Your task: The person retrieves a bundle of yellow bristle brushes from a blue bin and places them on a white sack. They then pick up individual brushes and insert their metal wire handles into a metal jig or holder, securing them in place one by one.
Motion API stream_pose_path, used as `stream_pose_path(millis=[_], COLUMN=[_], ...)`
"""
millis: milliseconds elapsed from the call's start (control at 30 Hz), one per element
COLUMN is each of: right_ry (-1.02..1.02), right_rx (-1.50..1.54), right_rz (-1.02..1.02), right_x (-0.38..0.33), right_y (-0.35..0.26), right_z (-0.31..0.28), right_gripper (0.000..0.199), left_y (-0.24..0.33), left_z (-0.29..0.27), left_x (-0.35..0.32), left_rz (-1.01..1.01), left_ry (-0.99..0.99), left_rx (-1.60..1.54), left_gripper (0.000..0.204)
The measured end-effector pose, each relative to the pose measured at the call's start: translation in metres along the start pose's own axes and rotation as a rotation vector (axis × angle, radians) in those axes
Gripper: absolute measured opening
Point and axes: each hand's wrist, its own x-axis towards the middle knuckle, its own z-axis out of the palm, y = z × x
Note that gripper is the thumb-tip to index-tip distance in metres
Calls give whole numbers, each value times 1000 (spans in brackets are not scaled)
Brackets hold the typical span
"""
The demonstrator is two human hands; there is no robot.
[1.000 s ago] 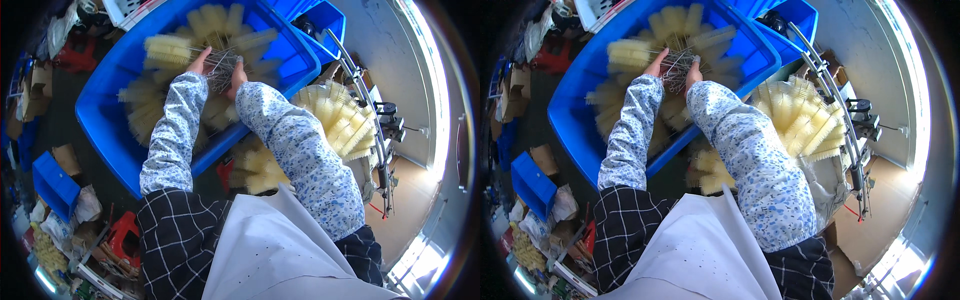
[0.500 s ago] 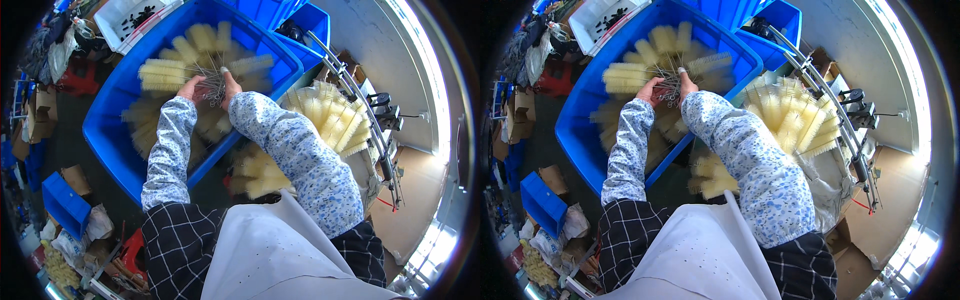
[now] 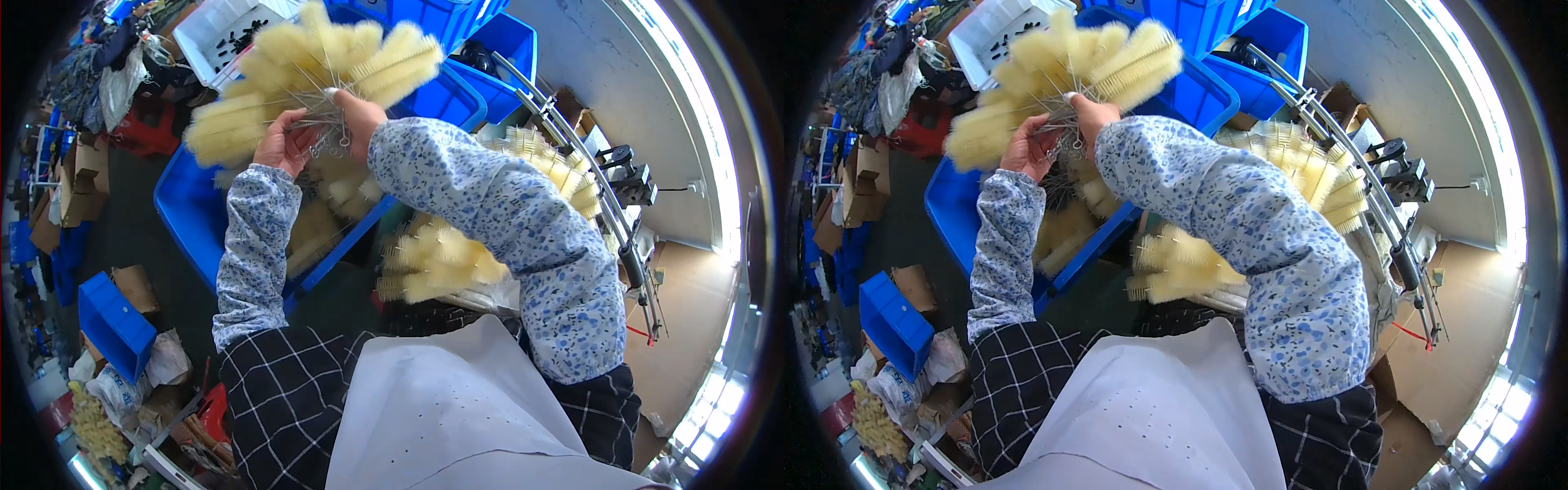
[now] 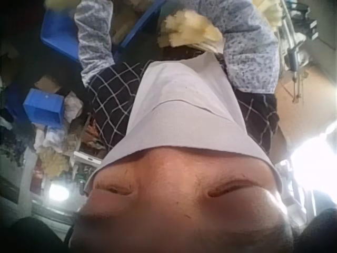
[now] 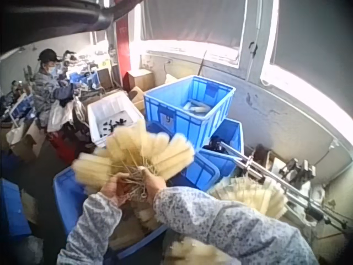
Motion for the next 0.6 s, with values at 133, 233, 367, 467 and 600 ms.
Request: stream_pose_path(millis=[133, 233, 367, 467, 600], right_ry=[-130, -227, -380, -475, -589], right_rx=[-199, -270, -336, -229, -261], right_rz=[-129, -185, -293, -434, -434], right_x=[-45, -69, -95, -122, -176], right_y=[-51, -78, -113, -131, -163], right_z=[17, 23, 14, 0, -42], right_gripper=[31, 27, 48, 42, 32], left_y=[16, 31, 39, 39, 19], left_z=[22, 51, 87, 112, 144], left_x=[-21, -49, -71, -81, -98], left_rz=[206, 315, 395, 389, 378], left_ry=[-119, -59, -109, -200, -372], left_rx=[-51, -46, -8, -27, -58], left_gripper=[18, 19, 22, 21, 17])
